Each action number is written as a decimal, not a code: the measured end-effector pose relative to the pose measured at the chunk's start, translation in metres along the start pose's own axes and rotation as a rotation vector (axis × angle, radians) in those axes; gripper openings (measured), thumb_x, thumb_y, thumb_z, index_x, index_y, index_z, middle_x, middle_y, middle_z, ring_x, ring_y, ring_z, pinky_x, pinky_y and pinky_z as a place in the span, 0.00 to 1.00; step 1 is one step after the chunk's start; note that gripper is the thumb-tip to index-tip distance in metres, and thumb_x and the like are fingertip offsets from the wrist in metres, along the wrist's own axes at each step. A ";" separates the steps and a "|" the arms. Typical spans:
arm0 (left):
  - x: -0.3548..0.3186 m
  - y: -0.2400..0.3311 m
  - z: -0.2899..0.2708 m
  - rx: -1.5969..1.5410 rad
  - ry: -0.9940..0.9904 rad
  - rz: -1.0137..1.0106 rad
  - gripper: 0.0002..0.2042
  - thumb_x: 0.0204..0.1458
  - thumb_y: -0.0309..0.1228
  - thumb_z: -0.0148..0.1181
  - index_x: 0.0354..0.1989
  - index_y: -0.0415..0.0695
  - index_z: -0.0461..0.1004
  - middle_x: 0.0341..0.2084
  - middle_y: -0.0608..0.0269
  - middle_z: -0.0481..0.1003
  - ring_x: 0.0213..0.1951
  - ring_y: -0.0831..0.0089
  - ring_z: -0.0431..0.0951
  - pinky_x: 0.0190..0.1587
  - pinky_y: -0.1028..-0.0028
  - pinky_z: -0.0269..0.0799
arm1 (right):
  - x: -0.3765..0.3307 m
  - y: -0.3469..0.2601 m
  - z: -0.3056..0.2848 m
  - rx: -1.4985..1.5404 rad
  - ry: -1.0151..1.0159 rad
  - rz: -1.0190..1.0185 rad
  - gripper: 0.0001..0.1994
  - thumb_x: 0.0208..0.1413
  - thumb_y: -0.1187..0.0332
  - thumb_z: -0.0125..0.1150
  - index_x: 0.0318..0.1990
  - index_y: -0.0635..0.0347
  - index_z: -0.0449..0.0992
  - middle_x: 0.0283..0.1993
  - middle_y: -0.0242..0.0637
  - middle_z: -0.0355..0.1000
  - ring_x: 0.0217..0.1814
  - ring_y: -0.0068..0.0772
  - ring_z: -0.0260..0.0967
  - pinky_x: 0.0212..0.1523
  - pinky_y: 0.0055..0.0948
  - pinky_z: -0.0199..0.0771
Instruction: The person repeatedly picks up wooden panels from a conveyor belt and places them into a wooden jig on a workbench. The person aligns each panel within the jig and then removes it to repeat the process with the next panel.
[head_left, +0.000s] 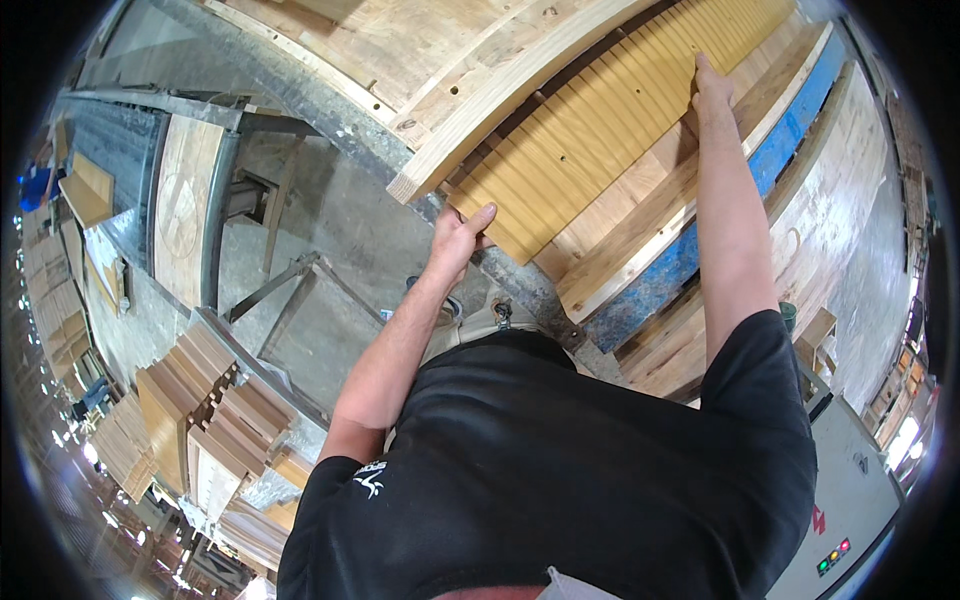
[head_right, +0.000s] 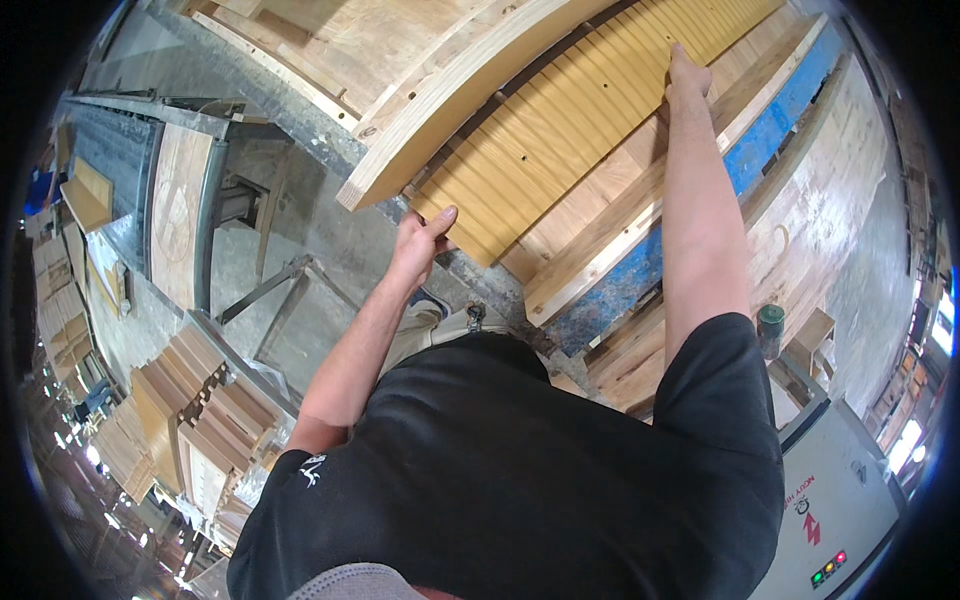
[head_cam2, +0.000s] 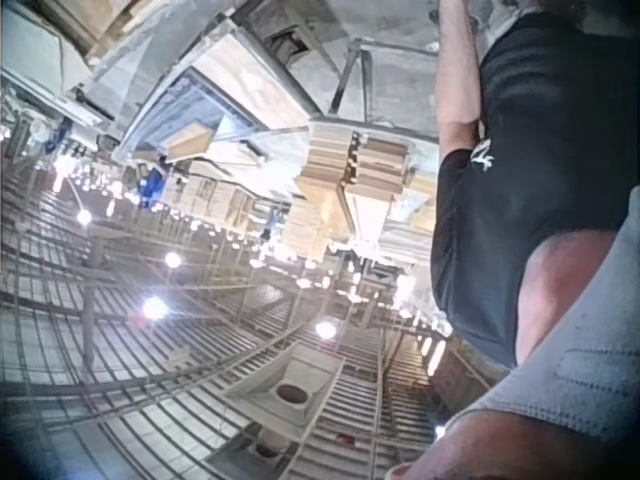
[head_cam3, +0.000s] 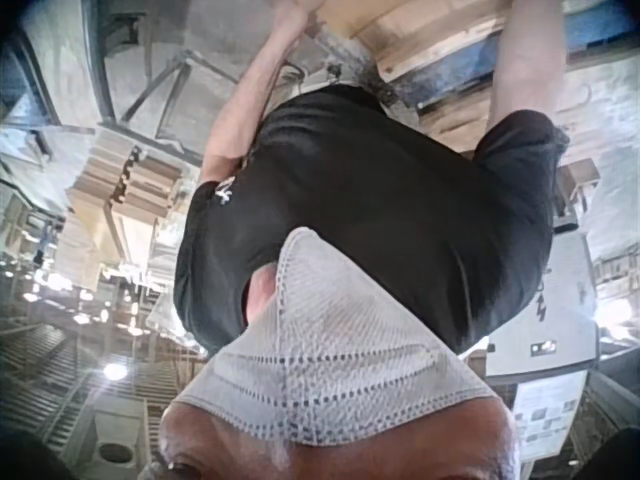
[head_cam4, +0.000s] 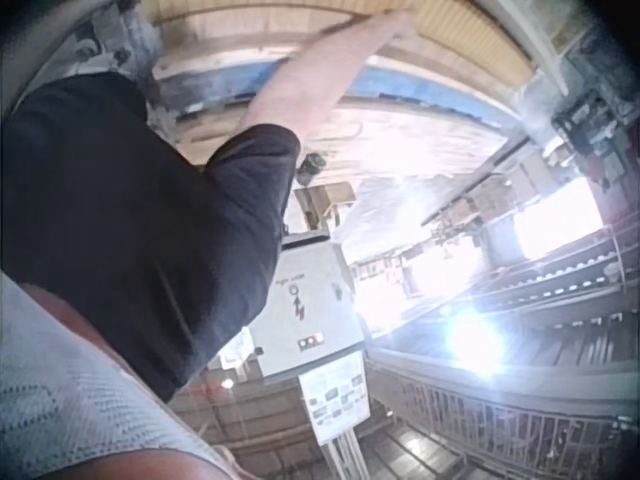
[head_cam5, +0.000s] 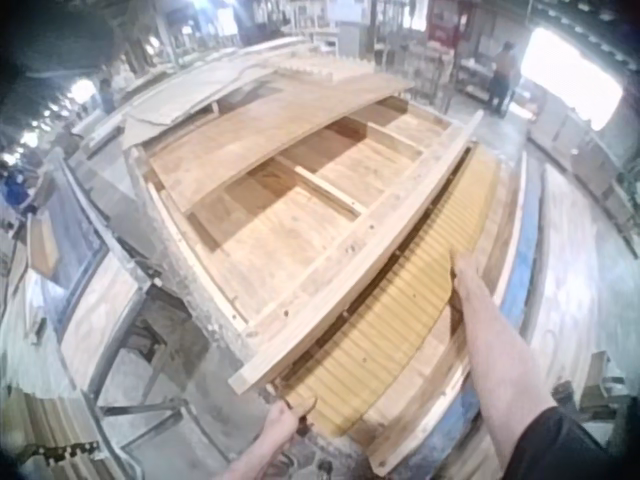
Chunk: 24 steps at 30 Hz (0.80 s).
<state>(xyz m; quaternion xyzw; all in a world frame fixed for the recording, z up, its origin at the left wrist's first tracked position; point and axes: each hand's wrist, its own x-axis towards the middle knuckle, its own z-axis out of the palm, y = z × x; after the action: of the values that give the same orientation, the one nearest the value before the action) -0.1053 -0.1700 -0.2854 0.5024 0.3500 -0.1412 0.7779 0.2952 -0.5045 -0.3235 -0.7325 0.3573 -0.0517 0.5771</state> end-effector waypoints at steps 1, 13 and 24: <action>0.000 -0.001 -0.002 -0.023 0.000 0.000 0.20 0.62 0.30 0.61 0.60 0.39 0.66 0.48 0.57 0.78 0.44 0.70 0.83 0.40 0.71 0.84 | -0.022 -0.010 0.000 -0.031 0.045 -0.016 0.36 0.51 0.64 0.77 0.63 0.72 0.65 0.63 0.51 0.70 0.59 0.44 0.73 0.56 0.38 0.77; 0.006 0.010 -0.011 0.028 -0.087 -0.008 0.21 0.61 0.31 0.63 0.59 0.35 0.67 0.48 0.53 0.78 0.45 0.66 0.83 0.41 0.66 0.86 | 0.008 0.016 -0.004 0.147 0.082 -0.096 0.34 0.51 0.67 0.75 0.61 0.72 0.63 0.60 0.52 0.71 0.58 0.47 0.73 0.56 0.41 0.78; 0.005 -0.006 -0.020 0.037 -0.066 0.067 0.23 0.59 0.31 0.64 0.59 0.35 0.66 0.46 0.55 0.79 0.44 0.70 0.83 0.40 0.72 0.83 | 0.022 0.037 -0.003 -0.151 0.216 -0.237 0.38 0.54 0.55 0.69 0.63 0.73 0.60 0.62 0.65 0.68 0.63 0.62 0.70 0.62 0.49 0.71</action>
<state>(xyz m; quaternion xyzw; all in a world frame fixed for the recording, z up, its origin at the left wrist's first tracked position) -0.1131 -0.1538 -0.2978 0.5234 0.3045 -0.1379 0.7838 0.2930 -0.5224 -0.3622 -0.8009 0.3311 -0.1711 0.4686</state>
